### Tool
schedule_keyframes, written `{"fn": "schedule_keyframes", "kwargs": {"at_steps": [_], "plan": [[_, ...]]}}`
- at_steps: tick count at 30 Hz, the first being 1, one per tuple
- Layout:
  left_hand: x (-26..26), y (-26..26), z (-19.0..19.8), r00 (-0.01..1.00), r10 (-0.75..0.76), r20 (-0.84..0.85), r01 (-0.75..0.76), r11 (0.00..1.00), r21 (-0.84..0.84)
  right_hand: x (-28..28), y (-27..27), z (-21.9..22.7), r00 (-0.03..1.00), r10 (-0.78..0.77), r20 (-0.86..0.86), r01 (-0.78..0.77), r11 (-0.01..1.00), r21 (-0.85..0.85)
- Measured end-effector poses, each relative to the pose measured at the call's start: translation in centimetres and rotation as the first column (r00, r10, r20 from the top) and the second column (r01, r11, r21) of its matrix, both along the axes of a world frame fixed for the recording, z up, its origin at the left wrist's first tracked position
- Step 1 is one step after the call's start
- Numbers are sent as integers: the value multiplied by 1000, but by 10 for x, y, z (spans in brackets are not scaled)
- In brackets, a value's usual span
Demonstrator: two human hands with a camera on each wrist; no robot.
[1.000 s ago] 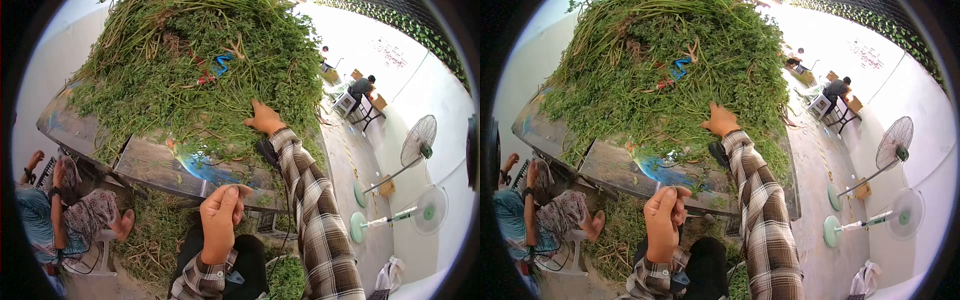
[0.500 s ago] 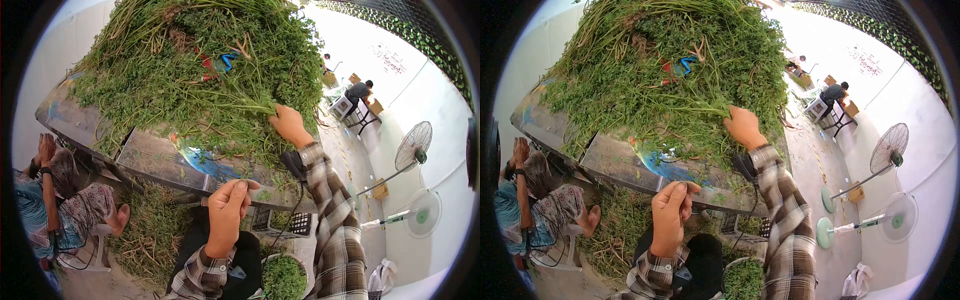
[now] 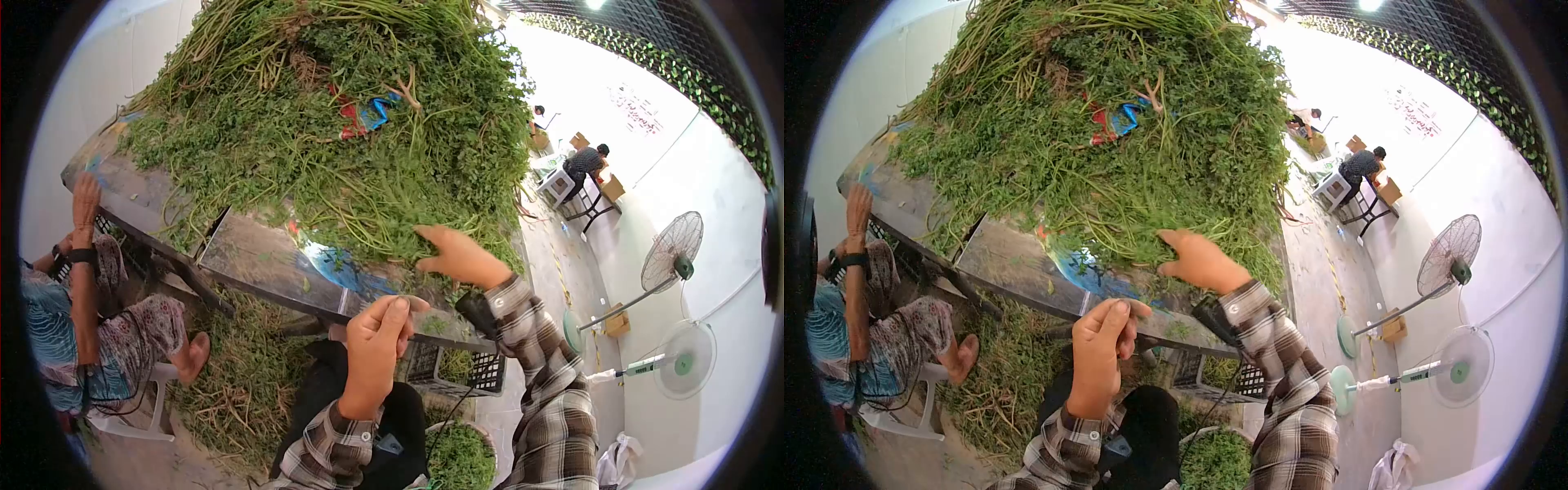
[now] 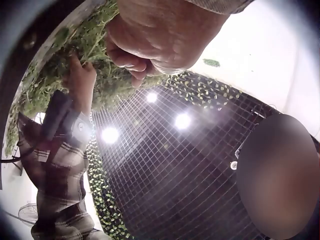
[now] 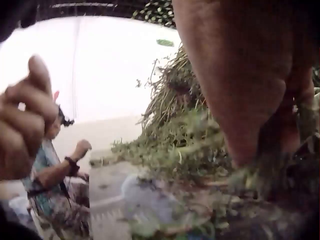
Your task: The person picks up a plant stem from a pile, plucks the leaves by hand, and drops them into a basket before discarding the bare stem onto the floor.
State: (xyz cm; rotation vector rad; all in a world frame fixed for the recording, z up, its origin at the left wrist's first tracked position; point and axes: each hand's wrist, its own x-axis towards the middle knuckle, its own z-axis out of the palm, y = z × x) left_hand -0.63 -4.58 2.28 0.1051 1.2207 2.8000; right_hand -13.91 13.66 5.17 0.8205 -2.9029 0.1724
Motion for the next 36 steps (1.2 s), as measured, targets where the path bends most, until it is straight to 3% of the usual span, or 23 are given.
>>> {"fn": "schedule_keyframes", "kwargs": {"at_steps": [1,3,5,7,8,9,11,15,17,18,19,20,21,22,23,25,26,27,30,36], "plan": [[-1,-1,0,1000,0,2,0,1000,4,-5,1,8,986,165,4,-163,978,-133],[-2,-2,0,1000,8,9,-8,1000,2,-21,2,33,987,127,101,-103,970,-221],[-1,-4,1,1000,14,16,-14,1000,-3,-41,-2,57,993,-51,108,76,969,-236],[-1,-5,1,1000,-3,23,4,1000,-13,-62,-15,78,966,-206,154,249,902,-353],[-2,-5,0,1000,0,17,0,1000,-17,-68,-25,81,968,-146,204,245,722,-647],[-1,-5,-1,1000,-5,28,5,1000,-9,-77,-34,84,970,-139,198,237,721,-651],[-1,-4,-2,1000,-2,31,2,1000,-3,-98,-51,93,919,-62,390,389,315,-866],[-1,-2,-1,999,5,40,-4,1000,-16,-139,-69,94,907,2,420,398,319,-860],[-2,-2,-1,998,1,57,1,999,-40,-162,-68,86,893,-43,448,408,501,-764],[-2,-1,-1,998,-7,56,10,999,-44,-165,-69,84,872,-123,473,477,428,-768],[-1,-2,-2,998,-18,56,21,999,-46,-182,-55,69,871,-121,476,479,423,-769],[0,-2,-2,998,-19,59,22,998,-50,-213,-31,44,988,-109,-111,38,862,-506],[0,-3,-1,998,-16,61,20,998,-60,-230,-16,30,793,229,-565,-194,973,122],[0,-2,1,998,-11,60,15,998,-66,-196,-35,43,657,225,-719,-99,972,213],[0,0,2,998,-12,60,16,998,-62,-186,-47,33,876,-52,-480,-131,931,-341],[1,2,2,999,-14,43,16,998,-64,-135,-77,53,982,-187,-36,121,760,-638],[2,2,2,999,-14,44,17,998,-65,-117,-85,58,981,-124,148,193,644,-740],[1,3,1,999,-20,37,23,997,-74,-105,-86,60,981,-124,148,192,644,-741],[2,3,2,999,-9,36,12,997,-76,-81,-84,63,917,124,380,318,349,-881],[-2,-1,-2,1000,7,22,-6,998,-55,-68,-79,54,924,79,374,326,349,-879]]}}
